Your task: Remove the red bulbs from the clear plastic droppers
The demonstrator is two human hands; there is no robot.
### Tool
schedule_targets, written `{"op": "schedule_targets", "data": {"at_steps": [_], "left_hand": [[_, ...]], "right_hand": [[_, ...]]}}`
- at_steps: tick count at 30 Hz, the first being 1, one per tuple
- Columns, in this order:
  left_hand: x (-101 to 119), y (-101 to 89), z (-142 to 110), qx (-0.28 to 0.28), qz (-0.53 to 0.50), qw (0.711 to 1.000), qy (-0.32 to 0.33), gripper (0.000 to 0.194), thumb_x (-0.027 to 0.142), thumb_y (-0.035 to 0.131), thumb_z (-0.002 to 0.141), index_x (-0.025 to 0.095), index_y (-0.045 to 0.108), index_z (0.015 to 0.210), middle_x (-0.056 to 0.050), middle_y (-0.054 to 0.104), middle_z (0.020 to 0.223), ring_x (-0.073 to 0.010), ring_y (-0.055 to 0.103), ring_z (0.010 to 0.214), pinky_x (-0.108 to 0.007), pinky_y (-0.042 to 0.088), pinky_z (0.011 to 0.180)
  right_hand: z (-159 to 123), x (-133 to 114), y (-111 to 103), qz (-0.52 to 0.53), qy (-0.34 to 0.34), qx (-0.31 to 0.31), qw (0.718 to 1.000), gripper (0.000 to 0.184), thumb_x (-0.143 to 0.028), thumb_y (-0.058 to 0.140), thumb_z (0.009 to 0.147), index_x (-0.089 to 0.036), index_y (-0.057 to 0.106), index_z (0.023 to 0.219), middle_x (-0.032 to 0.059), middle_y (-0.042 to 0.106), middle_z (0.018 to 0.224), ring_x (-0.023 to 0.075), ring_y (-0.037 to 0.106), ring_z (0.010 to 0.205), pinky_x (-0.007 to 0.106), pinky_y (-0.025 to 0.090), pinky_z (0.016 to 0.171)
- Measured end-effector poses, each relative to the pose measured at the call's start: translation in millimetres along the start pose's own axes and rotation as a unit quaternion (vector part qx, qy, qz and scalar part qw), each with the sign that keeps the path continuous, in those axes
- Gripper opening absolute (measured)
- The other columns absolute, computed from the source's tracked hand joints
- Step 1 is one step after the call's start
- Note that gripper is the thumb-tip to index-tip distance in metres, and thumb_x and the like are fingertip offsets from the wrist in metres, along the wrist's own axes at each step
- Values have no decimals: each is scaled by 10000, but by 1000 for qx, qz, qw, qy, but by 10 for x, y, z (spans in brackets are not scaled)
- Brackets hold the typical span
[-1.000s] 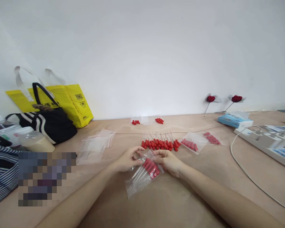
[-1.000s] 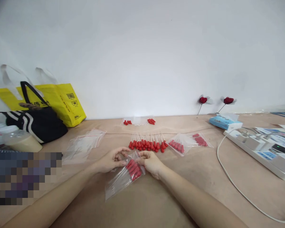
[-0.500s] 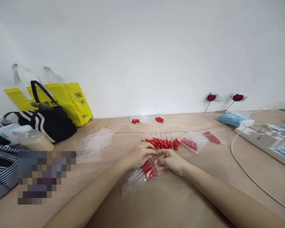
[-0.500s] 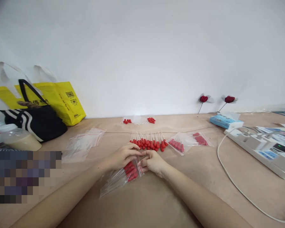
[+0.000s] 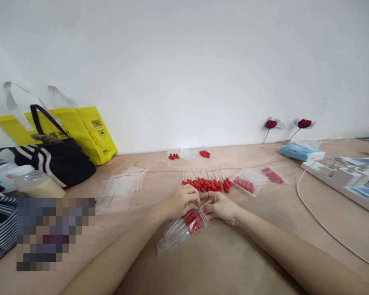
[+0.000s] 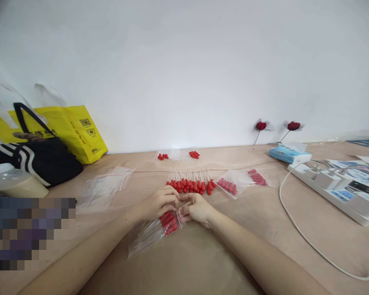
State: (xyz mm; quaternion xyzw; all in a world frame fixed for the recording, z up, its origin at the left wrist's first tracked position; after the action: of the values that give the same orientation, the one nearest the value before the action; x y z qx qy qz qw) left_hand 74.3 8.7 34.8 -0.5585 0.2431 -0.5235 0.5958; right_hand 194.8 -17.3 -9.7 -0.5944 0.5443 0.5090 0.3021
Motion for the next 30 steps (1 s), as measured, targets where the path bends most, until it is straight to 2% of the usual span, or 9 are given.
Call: {"op": "schedule_targets", "data": {"at_steps": [2,5,8,11,14,16,18,24,30], "left_hand": [[3,-4,-7,6,23,1000,8,97,135,502,765,172,583,726,-32,560,866,-143,483,840,-255,384,765],[18,-15,-27,17,51,998,25,131,108,472,765,168,569,701,-23,552,807,-132,467,770,-247,375,718],[27,-27,-50,36,54,997,35,120,92,474,754,161,552,693,-18,550,769,-130,456,746,-248,365,706],[26,-20,-74,39,43,997,41,124,80,463,755,161,539,701,-11,562,758,-129,462,753,-249,359,719],[10,2,-100,33,40,998,47,151,63,437,763,166,543,730,-5,572,751,-125,473,762,-245,356,725],[-1,12,-114,37,53,997,50,161,61,431,771,166,549,743,-7,576,747,-125,479,770,-244,353,724],[0,17,-123,46,78,994,61,142,85,438,790,161,550,748,-10,585,743,-127,480,771,-250,350,723],[56,45,-148,75,168,970,157,169,144,427,843,173,561,744,12,629,757,-125,449,733,-282,336,739],[10,112,-184,98,167,964,180,197,164,406,858,192,576,761,11,630,772,-126,444,757,-284,341,765]], "right_hand": [[4,15,-12,-18,-32,-13,999,316,-60,546,572,-151,463,863,-38,589,609,88,557,515,252,483,560],[-24,9,-2,-86,-146,-57,984,244,-49,495,595,-169,463,805,-37,563,659,79,536,554,223,460,546],[-102,-19,22,-225,-279,-62,932,206,-23,460,624,-173,479,765,-18,539,708,79,511,593,196,423,531],[-197,-69,71,-418,-403,-25,814,157,-44,467,687,-173,512,764,12,538,745,102,499,651,211,402,561],[-278,-115,124,-561,-522,27,641,117,-109,448,780,-171,546,759,34,564,754,123,472,657,251,364,578],[-308,-124,140,-607,-577,56,543,172,-129,414,820,-169,555,730,30,575,717,121,445,617,270,331,567],[-319,-113,150,-627,-607,55,485,227,-120,382,837,-166,550,691,25,581,705,119,435,611,280,317,573],[-346,-96,161,-638,-631,49,439,281,-143,359,857,-169,534,638,17,593,732,118,444,650,295,334,634],[-432,-117,209,-635,-656,75,401,232,-95,406,826,-155,576,679,15,589,681,113,456,648,302,349,668]]}}
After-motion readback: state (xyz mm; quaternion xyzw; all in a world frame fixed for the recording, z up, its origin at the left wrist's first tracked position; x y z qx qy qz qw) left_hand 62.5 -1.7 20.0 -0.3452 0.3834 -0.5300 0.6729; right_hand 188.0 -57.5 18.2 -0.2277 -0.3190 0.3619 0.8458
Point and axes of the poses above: each hand's wrist, its own z-axis towards the middle knuckle, its own y-axis out of the palm, x = y × z, the point moved 4 cm from there along z, towards the middle knuckle
